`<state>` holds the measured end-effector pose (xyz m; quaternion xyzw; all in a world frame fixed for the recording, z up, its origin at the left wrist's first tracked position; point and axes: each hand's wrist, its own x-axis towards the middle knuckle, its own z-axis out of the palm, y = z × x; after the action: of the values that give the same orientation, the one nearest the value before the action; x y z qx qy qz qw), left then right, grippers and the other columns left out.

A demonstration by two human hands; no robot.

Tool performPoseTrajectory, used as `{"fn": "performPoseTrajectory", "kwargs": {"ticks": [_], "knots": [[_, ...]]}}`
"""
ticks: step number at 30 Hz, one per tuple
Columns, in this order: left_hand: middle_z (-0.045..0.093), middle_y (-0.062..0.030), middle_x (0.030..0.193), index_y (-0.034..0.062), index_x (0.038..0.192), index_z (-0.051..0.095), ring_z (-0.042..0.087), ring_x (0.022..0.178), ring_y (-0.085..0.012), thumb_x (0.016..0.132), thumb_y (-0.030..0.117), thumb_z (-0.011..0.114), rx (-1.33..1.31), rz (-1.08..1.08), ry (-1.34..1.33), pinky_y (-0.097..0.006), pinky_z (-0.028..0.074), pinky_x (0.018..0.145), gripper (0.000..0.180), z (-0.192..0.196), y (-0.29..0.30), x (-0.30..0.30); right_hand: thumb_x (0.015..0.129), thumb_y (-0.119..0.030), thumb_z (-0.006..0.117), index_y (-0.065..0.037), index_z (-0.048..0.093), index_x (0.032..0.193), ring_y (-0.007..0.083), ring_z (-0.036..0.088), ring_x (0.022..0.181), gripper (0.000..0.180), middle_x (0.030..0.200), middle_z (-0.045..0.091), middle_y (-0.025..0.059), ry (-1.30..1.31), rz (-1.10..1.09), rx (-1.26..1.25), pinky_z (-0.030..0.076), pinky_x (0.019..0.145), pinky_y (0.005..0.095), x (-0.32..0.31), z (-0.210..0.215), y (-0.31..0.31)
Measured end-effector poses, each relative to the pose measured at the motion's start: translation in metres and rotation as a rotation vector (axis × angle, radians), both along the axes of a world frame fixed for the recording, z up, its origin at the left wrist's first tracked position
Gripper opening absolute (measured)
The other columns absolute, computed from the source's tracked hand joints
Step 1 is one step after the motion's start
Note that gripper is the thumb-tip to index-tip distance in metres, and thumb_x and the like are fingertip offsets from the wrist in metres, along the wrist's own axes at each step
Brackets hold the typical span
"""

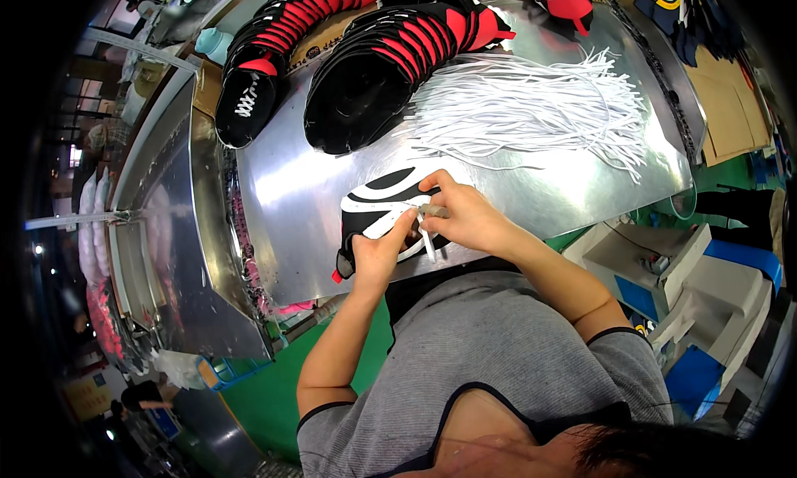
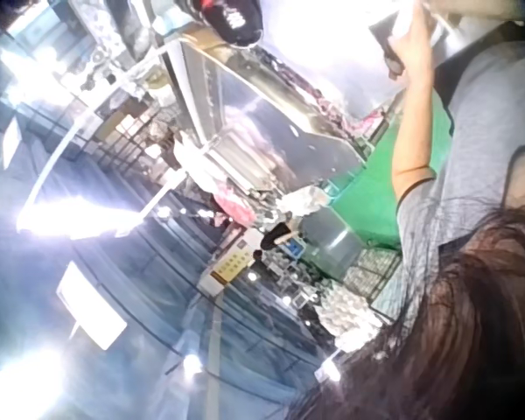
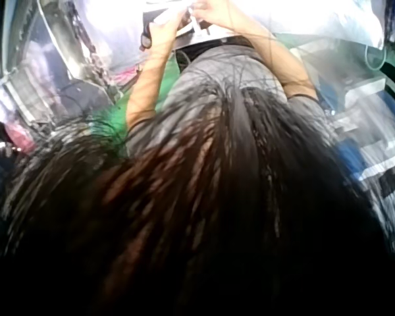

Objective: The person laces a black and white shoe by hand, threading white laces through the eyelets and adjusting them. They then pick up another shoe from a stack and repeat the lacing process.

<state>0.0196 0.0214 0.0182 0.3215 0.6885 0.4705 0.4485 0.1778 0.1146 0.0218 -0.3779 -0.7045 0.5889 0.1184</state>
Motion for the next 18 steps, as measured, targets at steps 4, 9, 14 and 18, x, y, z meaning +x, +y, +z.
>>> {"fn": "performPoseTrajectory", "kwargs": {"ticks": [4, 9, 14, 18], "knots": [[0.068, 0.0021, 0.078, -0.0002, 0.091, 0.072, 0.059, 0.066, -0.0033, 0.088, 0.011, 0.073, 0.021, 0.003, 0.001, -0.019, 0.044, 0.054, 0.011, 0.002, 0.001, 0.002, 0.088, -0.015, 0.066, -0.001, 0.046, 0.115, 0.0242, 0.066, 0.078, 0.036, 0.085, 0.069, 0.0142, 0.075, 0.012, 0.118, 0.05, 0.071, 0.0336, 0.009, -0.001, -0.004], [0.068, 0.0025, 0.08, -0.0001, 0.091, 0.072, 0.059, 0.065, -0.0034, 0.087, 0.01, 0.074, 0.039, 0.012, 0.012, -0.02, 0.044, 0.054, 0.011, 0.0, 0.0, 0.002, 0.094, -0.013, 0.061, 0.001, 0.053, 0.104, 0.0243, 0.066, 0.074, 0.019, 0.084, 0.068, 0.0153, 0.177, -0.082, 0.161, 0.05, 0.067, 0.0321, 0.018, 0.0, -0.01], [0.069, 0.0018, 0.081, -0.0007, 0.091, 0.072, 0.06, 0.067, -0.0044, 0.086, 0.01, 0.075, 0.027, 0.045, 0.0, -0.021, 0.046, 0.056, 0.013, -0.003, -0.004, 0.001, 0.091, -0.017, 0.062, -0.004, 0.059, 0.095, 0.0318, 0.067, 0.069, 0.013, 0.076, 0.068, 0.0126, 0.121, -0.096, 0.311, 0.05, 0.064, 0.0398, 0.014, -0.006, -0.009], [0.068, 0.0027, 0.08, -0.0003, 0.09, 0.072, 0.059, 0.065, -0.0039, 0.085, 0.011, 0.076, 0.047, 0.056, -0.007, -0.02, 0.045, 0.055, 0.013, -0.005, -0.005, 0.002, 0.091, -0.018, 0.063, -0.005, 0.06, 0.096, 0.0308, 0.067, 0.071, 0.014, 0.079, 0.069, 0.0116, 0.126, -0.099, 0.289, 0.051, 0.065, 0.0391, 0.014, -0.007, -0.009]]}}
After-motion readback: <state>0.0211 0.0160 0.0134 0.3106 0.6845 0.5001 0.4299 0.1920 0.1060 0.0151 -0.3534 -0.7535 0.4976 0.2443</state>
